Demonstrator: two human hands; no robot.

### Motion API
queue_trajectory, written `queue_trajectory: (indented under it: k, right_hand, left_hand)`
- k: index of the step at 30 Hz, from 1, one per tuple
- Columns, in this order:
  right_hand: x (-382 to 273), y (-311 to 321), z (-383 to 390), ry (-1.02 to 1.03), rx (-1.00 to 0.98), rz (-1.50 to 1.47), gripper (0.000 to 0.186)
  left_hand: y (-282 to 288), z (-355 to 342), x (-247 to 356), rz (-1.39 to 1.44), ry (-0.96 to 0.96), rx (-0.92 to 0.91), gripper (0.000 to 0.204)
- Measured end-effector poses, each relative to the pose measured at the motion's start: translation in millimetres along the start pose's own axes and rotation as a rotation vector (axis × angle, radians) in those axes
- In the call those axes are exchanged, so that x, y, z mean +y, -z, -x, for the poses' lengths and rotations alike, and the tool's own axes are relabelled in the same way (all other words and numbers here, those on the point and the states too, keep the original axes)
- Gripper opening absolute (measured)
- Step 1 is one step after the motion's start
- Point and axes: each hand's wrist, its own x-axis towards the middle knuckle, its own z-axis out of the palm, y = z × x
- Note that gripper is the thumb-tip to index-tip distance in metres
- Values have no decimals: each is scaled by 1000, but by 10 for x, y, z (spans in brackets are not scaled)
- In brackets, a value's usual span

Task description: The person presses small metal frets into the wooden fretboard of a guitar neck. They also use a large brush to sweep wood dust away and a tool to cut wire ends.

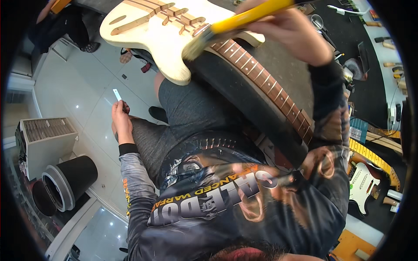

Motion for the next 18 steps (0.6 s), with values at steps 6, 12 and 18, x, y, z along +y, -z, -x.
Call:
queue_trajectory:
  k: [6, 12, 18]
  right_hand:
    - [-29, 256, 74, -1, 18, 555, 23]
    - [63, -198, -303, 106, 218, 50, 29]
    - [255, 15, -241, 45, 271, 552, 29]
  left_hand:
    - [77, 151, 139, 45, -86, -6, 17]
    - [133, 114, 195, 148, -61, 33, 17]
    - [132, 22, 187, 26, -65, -60, 15]
